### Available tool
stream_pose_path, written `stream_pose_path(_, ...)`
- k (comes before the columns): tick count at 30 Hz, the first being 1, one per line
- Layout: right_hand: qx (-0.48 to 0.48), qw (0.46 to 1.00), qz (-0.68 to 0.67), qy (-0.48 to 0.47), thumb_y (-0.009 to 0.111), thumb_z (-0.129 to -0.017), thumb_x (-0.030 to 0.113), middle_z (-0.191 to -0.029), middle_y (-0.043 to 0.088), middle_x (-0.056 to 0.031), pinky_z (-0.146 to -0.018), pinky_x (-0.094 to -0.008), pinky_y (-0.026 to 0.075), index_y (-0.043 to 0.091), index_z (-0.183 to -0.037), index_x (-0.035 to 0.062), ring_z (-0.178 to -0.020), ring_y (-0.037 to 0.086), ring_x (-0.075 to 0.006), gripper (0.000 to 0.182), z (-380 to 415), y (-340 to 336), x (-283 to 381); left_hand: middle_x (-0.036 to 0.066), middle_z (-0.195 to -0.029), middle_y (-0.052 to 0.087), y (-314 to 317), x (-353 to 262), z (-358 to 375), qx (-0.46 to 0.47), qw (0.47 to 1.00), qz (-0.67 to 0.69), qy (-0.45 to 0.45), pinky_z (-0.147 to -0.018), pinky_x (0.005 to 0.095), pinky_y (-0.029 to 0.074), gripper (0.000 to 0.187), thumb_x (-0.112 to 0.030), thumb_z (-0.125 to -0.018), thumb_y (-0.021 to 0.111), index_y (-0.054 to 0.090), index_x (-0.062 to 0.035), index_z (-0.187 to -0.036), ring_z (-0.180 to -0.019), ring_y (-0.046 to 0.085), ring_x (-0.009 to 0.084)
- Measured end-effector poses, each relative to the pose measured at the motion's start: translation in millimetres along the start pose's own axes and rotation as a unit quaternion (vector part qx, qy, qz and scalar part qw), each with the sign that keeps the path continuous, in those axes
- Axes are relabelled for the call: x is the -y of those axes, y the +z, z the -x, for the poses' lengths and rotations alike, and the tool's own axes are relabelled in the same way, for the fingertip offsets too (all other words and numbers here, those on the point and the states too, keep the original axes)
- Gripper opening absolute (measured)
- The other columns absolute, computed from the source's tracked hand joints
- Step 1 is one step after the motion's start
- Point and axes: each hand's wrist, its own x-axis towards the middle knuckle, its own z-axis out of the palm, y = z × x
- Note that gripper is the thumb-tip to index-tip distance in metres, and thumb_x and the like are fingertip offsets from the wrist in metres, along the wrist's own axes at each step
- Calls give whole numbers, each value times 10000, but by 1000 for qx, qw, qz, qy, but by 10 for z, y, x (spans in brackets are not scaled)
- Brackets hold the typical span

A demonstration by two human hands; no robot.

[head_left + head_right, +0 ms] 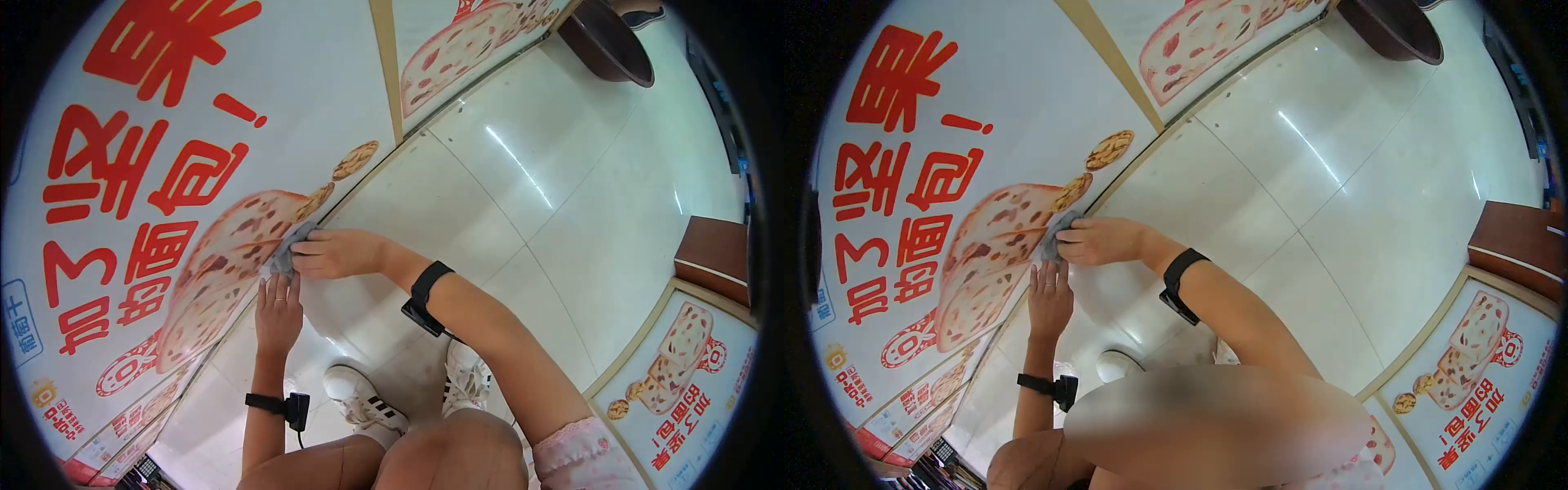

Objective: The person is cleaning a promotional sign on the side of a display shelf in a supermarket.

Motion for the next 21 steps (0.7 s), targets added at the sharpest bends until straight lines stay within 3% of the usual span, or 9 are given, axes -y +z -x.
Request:
stream_pose_path(3, 18, 1000, 16, -4, 595, -785, 133, -1025, 590, 24, -851, -286, 453, 603, -869, 119, -1080, 531, -157, 86, 107, -119, -160, 183, -1271, 525, -36, -65, -219, -3, 1000, 21, 21, -1107, 507, 294, 506, -108, -825, 552, 488, -16, -1319, -1263, 460, 314)
stream_pose_path(6, 32, 999, 11, 30, 598, -755, 118, -1027, 579, -15, -853, -334, 461, 592, -919, 93, -1016, 549, -206, 166, 214, -433, -315, 153, -1252, 537, -174, -199, -544, -38, 998, 14, 41, -1104, 474, 302, 510, -106, -820, 549, 500, -39, -1323, -1250, 475, 278)
stream_pose_path(8, -34, 990, 15, 136, 624, -717, 31, -995, 566, -57, -794, -351, 481, 583, -924, 73, -961, 561, -244, 215, 162, -721, -418, 129, -1237, 551, -343, -305, -751, -66, 997, 4, 46, -1105, 441, 303, 511, -106, -819, 542, 512, -58, -1326, -1237, 492, 248)
stream_pose_path(9, -30, 991, 9, 129, 624, -717, 31, -995, 566, -57, -794, -351, 481, 583, -924, 73, -961, 561, -244, 215, 89, -841, -490, 127, -1226, 551, -450, -356, -833, -102, 994, 5, 40, -1099, 437, 306, 519, -108, -816, 545, 510, -62, -1333, -1228, 496, 246)
stream_pose_path(11, -202, 948, 58, 237, 623, -722, 0, -938, 540, -91, -769, -381, 480, 581, -934, 53, -926, 544, -282, 222, -68, -1021, -602, 126, -1215, 552, -654, -445, -946, -136, 990, 8, 25, -1094, 432, 309, 528, -110, -814, 547, 508, -67, -1339, -1219, 501, 245)
stream_pose_path(13, -251, 932, 26, 260, 616, -693, -48, -934, 531, -115, -759, -396, 476, 570, -957, 40, -906, 535, -307, 282, -215, -1059, -580, 117, -1195, 553, -803, -502, -989, -191, 981, 25, 3, -1082, 421, 320, 530, -116, -811, 551, 516, -77, -1337, -1199, 507, 242)
stream_pose_path(15, -302, 911, -5, 280, 610, -665, -96, -930, 523, -138, -748, -410, 471, 559, -980, 28, -887, 525, -332, 342, -329, -972, -518, 112, -1191, 555, -773, -520, -940, -179, 983, 27, -11, -1080, 420, 324, 521, -119, -811, 550, 524, -81, -1330, -1193, 508, 243)
stream_pose_path(17, -323, 870, -59, 369, 582, -641, -136, -919, 511, -156, -740, -426, 458, 539, -978, 31, -864, 512, -345, 379, -355, -798, -339, 108, -1187, 556, -646, -491, -839, -168, 985, 28, -24, -1078, 419, 328, 513, -122, -812, 550, 531, -84, -1323, -1188, 509, 243)
stream_pose_path(21, -254, 854, -132, 434, 594, -638, -110, -935, 520, -180, -761, -463, 452, 528, -970, 16, -885, 509, -378, 361, -203, -116, 86, 94, -1191, 559, -255, -197, -354, -100, 994, -27, -21, -1079, 424, 334, 482, -124, -816, 542, 555, -84, -1296, -1195, 507, 232)
